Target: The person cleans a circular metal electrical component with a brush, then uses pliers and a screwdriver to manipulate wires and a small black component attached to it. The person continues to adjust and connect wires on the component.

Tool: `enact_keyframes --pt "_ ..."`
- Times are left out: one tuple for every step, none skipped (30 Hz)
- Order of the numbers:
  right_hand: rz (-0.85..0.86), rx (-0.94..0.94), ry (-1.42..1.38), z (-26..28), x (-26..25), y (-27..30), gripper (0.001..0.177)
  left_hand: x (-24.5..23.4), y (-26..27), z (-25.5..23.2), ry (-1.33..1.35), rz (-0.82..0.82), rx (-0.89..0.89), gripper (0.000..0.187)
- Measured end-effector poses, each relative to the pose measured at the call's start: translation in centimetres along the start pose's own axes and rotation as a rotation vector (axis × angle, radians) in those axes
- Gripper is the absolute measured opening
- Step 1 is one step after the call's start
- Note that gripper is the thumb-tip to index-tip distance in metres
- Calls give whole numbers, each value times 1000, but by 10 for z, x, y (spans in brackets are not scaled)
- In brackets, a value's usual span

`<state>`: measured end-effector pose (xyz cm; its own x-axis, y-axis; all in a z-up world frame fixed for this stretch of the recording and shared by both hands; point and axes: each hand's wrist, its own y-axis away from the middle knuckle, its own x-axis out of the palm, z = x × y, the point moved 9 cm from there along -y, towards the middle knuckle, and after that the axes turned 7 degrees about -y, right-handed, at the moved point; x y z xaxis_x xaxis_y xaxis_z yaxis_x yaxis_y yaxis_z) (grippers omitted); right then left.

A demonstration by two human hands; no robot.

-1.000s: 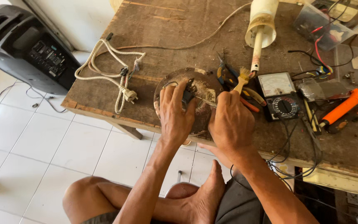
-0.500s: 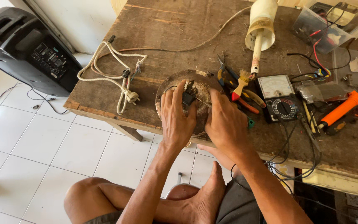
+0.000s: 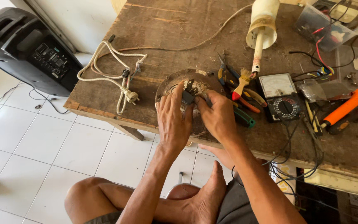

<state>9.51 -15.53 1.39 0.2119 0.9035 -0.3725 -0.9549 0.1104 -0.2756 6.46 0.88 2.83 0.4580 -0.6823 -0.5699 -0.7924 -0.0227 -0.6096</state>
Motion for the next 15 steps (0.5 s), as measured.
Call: enact_keyframes --pt "-3 4 2 -5 -1 -2 12 1 -1 0 3 4 1 71" --pt "1 -13 14 -7 -1 -5 9 0 -2 0 14 -3 1 73" --pt "4 -29 26 -10 -1 -7 6 -1 -3 0 25 -11 0 74" --pt "0 -30 26 -4 -2 -8 6 -4 -6 -1 26 -11 4 74" --pt "3 -81 68 7 -3 -9 6 -6 -8 -1 54 -7 -12 75" --pt "5 -129 112 16 -5 -9 7 -7 -10 -1 84 0 -29 76" --pt "1 -126 114 19 -3 -8 7 -8 -9 1 88 4 -26 76" --pt "3 -92 153 18 -3 -9 8 -9 -9 -1 77 -5 -4 78" --pt "4 -57 193 17 -3 -9 11 -9 -8 -2 66 -13 19 80" --pt "-5 -51 201 18 -3 -7 11 -8 -8 -2 78 -6 23 80" --pt "7 -53 263 19 -1 -6 13 -8 -8 -2 71 -14 31 79" --pt "24 -56 324 20 3 -4 17 -9 -7 -2 61 -24 36 77" --pt "18 -50 331 25 2 -3 17 -7 -5 -2 71 -18 38 77" --pt "27 -73 377 33 3 -2 17 -7 -5 -1 63 -26 36 78" --pt "38 -96 423 41 5 -2 16 -7 -5 0 54 -34 34 79"
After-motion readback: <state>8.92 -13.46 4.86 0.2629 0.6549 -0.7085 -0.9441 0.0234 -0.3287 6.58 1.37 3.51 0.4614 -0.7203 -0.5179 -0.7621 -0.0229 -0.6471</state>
